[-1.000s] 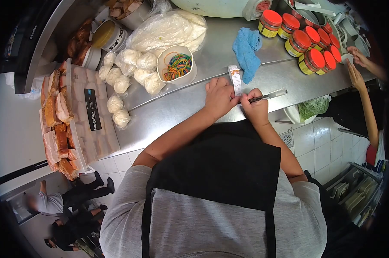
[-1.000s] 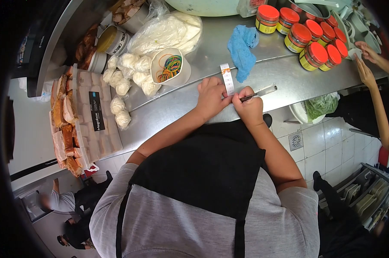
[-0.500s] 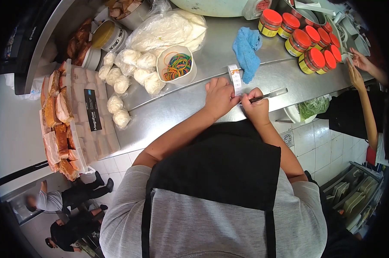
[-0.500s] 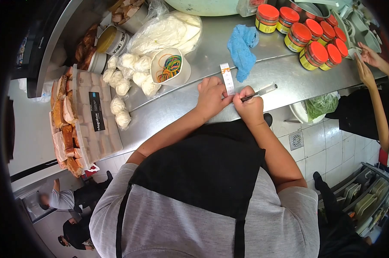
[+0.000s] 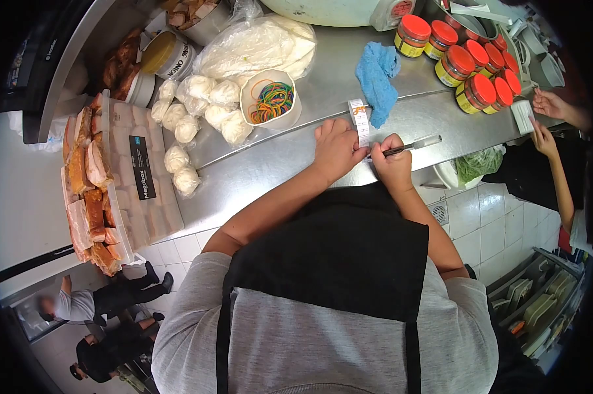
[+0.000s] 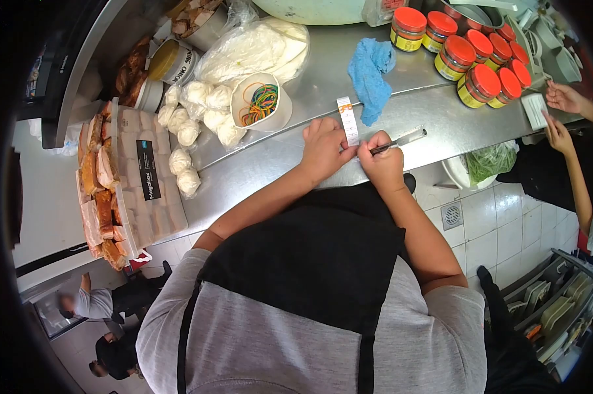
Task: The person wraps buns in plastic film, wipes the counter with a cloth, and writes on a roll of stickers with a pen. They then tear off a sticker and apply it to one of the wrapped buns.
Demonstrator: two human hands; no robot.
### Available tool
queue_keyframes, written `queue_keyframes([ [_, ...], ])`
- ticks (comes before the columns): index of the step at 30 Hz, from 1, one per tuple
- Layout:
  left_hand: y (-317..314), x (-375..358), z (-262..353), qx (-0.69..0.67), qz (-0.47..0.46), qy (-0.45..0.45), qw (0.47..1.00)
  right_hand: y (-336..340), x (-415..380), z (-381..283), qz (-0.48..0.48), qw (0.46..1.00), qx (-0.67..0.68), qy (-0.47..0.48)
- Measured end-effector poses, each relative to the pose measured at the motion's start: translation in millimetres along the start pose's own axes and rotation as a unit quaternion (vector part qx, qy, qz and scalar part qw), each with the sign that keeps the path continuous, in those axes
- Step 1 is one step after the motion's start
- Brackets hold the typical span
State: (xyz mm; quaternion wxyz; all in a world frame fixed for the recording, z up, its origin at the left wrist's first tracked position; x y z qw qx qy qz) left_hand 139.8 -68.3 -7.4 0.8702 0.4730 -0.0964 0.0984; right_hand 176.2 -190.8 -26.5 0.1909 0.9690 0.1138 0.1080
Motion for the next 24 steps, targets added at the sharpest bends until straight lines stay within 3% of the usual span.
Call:
queue_keyframes([
  [24, 0.1, 0.3, 0.8, 0.007, -0.005, 0.006, 1.0, 1.1, 0.9, -3.3, 0.01, 1.0, -0.017, 0.014],
])
Point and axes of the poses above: each hand's wrist, its own x-axis towards the middle knuckle, its own y-axis out of the back of the hand, z = x × y, the point moved 8 cm from there along x, towards the middle knuckle, and after that the axes turned 1 degree about -x, right-handed, at the moved point
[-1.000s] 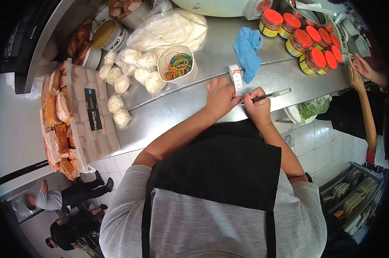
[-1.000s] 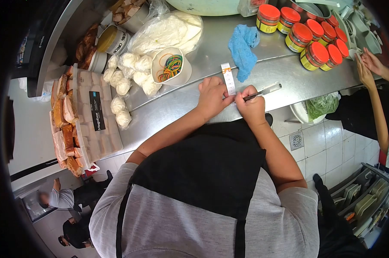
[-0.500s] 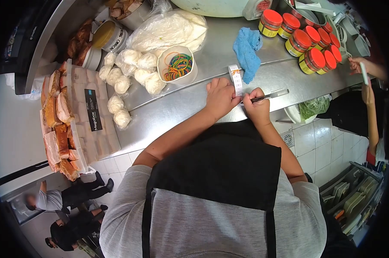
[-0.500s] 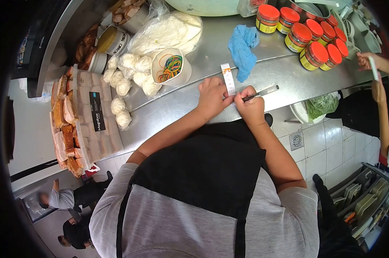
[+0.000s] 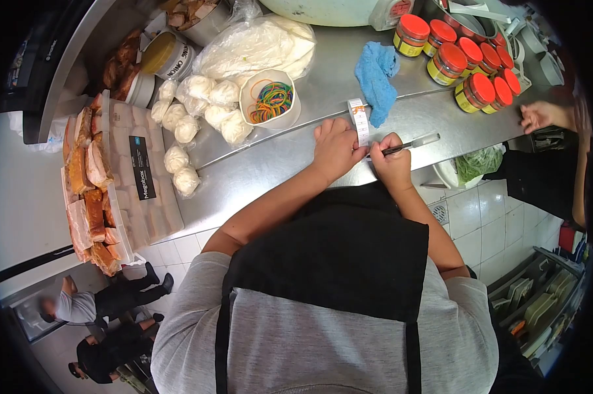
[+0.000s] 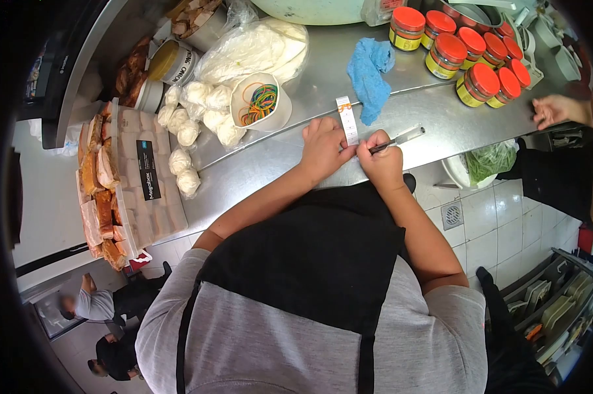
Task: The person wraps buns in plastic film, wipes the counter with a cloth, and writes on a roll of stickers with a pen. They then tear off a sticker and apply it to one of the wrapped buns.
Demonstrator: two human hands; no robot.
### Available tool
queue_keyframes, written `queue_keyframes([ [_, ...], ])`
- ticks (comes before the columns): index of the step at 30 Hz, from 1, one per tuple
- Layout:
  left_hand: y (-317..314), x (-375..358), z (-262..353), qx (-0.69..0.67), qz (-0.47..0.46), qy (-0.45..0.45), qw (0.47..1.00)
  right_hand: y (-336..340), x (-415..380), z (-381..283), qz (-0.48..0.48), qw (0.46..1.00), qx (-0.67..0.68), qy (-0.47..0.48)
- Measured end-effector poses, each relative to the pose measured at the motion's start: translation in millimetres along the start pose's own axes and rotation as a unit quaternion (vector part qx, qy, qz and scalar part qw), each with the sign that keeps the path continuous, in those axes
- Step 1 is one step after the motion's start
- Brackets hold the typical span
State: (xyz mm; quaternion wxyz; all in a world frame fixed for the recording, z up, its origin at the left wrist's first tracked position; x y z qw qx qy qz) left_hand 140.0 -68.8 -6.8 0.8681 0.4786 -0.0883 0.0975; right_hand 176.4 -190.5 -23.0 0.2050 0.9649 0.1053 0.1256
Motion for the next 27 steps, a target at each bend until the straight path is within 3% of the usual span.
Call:
queue_keyframes([
  [16, 0, -2, 0, -0.003, 0.007, -0.01, 1.0, 2, 2, 2, -0.02, 1.0, -0.007, -0.02],
  [19, 0, 0, 0, -0.003, -0.002, -0.007, 1.0, 1, 2, 25, 0.01, 0.982, 0.162, -0.097],
  [20, 0, 0, 0, -0.002, -0.002, -0.003, 1.0, -1, 0, 11, -0.035, 0.971, 0.21, -0.112],
  [23, -2, 0, -2, 0.007, -0.001, -0.001, 1.0, -6, -6, 2, 0.002, 0.921, 0.384, -0.066],
  [27, 1, -1, 0, 0.007, 0.014, -0.013, 1.0, -6, -13, -3, -0.036, 0.919, 0.392, -0.039],
])
Point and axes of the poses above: each hand's wrist, its own x-axis towards the middle knuckle, its own y-axis out of the back of the hand, z = x × y, the point moved 8 cm from there along x, towards the middle knuckle, and after that the axes turned 1 degree about -x, right-handed, at the moved point
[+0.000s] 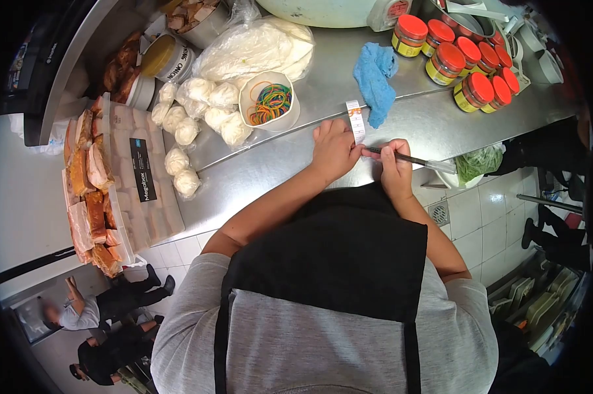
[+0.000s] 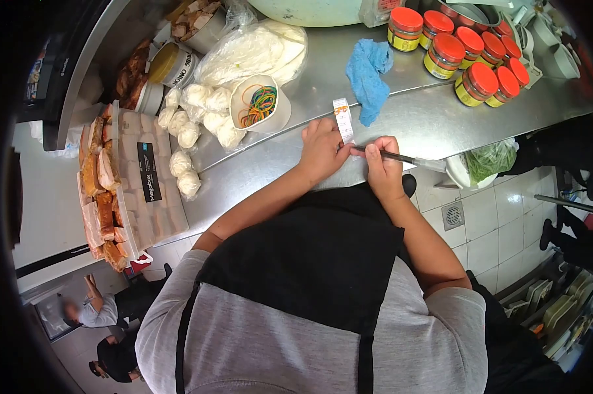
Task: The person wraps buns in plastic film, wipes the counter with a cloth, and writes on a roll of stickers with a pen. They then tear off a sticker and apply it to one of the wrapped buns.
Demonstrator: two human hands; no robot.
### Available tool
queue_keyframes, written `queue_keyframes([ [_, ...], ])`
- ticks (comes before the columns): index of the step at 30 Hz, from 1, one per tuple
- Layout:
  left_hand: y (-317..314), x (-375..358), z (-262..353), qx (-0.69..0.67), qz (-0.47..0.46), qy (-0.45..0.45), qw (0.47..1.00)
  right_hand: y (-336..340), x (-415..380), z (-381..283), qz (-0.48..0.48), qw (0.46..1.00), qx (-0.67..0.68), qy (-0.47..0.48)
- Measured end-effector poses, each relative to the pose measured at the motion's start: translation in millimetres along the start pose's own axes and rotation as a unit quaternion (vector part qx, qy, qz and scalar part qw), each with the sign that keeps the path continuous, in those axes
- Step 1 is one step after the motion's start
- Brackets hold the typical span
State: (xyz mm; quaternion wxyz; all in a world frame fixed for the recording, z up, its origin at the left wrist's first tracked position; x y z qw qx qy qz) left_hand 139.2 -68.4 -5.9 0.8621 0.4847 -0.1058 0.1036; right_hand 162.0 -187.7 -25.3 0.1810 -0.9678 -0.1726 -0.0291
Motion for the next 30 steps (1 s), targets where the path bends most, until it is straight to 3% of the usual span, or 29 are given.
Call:
queue_keyframes([
  [5, 0, -1, -4, -0.006, -0.002, -0.004, 1.0, 1, -1, 7, -0.031, 0.996, -0.077, -0.014],
  [8, 1, 0, -7, -0.029, -0.001, 0.008, 1.0, 4, 2, 11, -0.009, 0.999, -0.03, -0.026],
  [11, 3, 0, -7, -0.043, 0.011, 0.011, 0.999, 9, 7, 18, 0.007, 0.992, -0.043, -0.118],
  [14, 3, 0, -8, -0.051, 0.011, 0.018, 0.998, 9, 11, 11, 0.029, 0.989, -0.082, -0.121],
  [17, 0, 2, -12, -0.065, 0.006, 0.048, 0.997, -1, 3, -9, 0.009, 1.0, 0.0, -0.028],
  [20, 0, 3, -12, -0.074, 0.007, 0.064, 0.995, -12, -10, -35, -0.112, 0.947, -0.262, 0.15],
  [21, 0, 4, -12, -0.077, 0.009, 0.066, 0.995, -13, -14, -34, -0.141, 0.929, -0.297, 0.169],
  [24, 0, 4, -11, -0.072, 0.009, 0.059, 0.996, -22, -19, -29, -0.219, 0.878, -0.383, 0.184],
  [30, -2, 7, -15, -0.069, -0.012, 0.088, 0.994, -21, -18, -24, -0.237, 0.867, -0.404, 0.167],
])
Point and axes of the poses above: each hand's wrist, its own x-axis towards the middle knuckle, its own y-axis out of the back of the hand, z = x × y, the point moved 8 cm from there along x, towards the middle knuckle, and after that the axes turned 1 degree about -x, right-handed, at the moved point
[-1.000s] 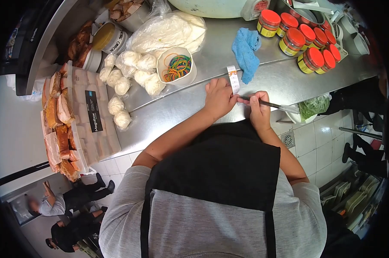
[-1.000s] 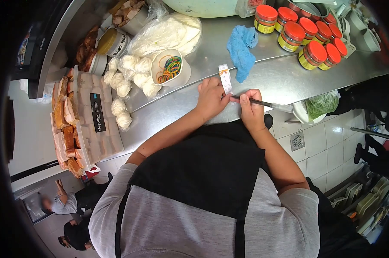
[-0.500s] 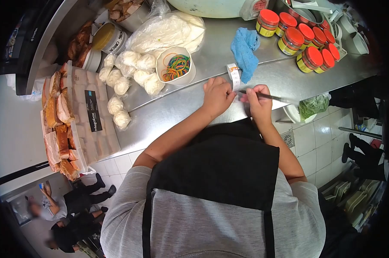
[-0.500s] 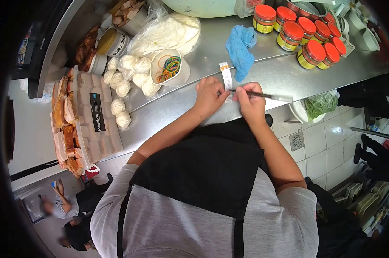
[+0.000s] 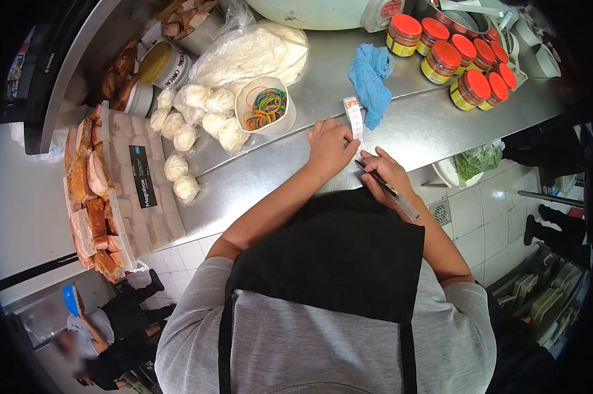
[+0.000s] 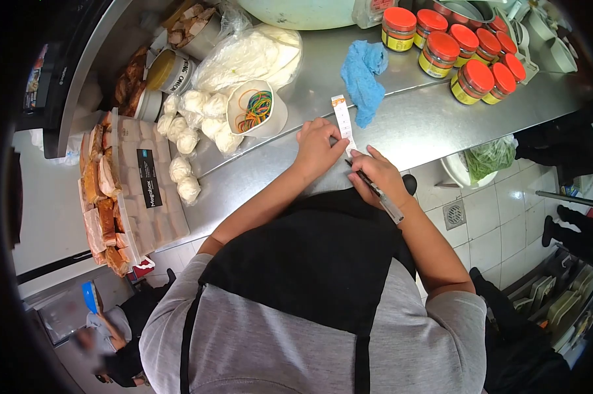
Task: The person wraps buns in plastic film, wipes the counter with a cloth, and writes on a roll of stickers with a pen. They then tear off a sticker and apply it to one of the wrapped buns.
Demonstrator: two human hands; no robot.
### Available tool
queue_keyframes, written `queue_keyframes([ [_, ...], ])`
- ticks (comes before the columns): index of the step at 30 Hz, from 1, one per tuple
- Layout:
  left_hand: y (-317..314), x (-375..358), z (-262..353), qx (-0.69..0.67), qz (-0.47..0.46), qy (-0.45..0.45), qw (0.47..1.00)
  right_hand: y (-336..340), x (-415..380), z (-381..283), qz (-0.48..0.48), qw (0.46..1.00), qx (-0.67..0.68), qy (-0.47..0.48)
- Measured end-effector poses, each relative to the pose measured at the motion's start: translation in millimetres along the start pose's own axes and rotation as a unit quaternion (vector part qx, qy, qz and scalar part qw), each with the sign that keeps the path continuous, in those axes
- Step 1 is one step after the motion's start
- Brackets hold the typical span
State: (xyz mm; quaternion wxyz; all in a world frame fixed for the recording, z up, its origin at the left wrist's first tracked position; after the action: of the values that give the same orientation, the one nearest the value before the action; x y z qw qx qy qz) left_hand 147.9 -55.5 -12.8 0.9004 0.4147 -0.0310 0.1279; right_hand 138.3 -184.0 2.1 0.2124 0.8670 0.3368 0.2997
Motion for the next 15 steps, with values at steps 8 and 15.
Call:
queue_keyframes([
  [8, 1, -1, 5, 0.028, 0.007, -0.023, 0.999, 11, -5, 43, 0.17, 0.935, 0.227, -0.213],
  [15, -1, 0, 1, 0.019, 0.004, -0.02, 1.0, 0, 9, 69, 0.198, 0.914, 0.235, -0.264],
])
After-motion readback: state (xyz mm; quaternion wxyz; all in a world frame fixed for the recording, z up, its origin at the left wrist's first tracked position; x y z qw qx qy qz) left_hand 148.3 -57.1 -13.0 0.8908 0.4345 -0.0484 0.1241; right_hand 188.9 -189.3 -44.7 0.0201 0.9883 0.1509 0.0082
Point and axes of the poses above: each hand's wrist, its own x-axis towards the middle knuckle, its own y-axis out of the back of the hand, z = x × y, the point moved 8 cm from there along x, towards the middle knuckle, and after that the axes turned 1 degree about -x, right-handed, at the moved point
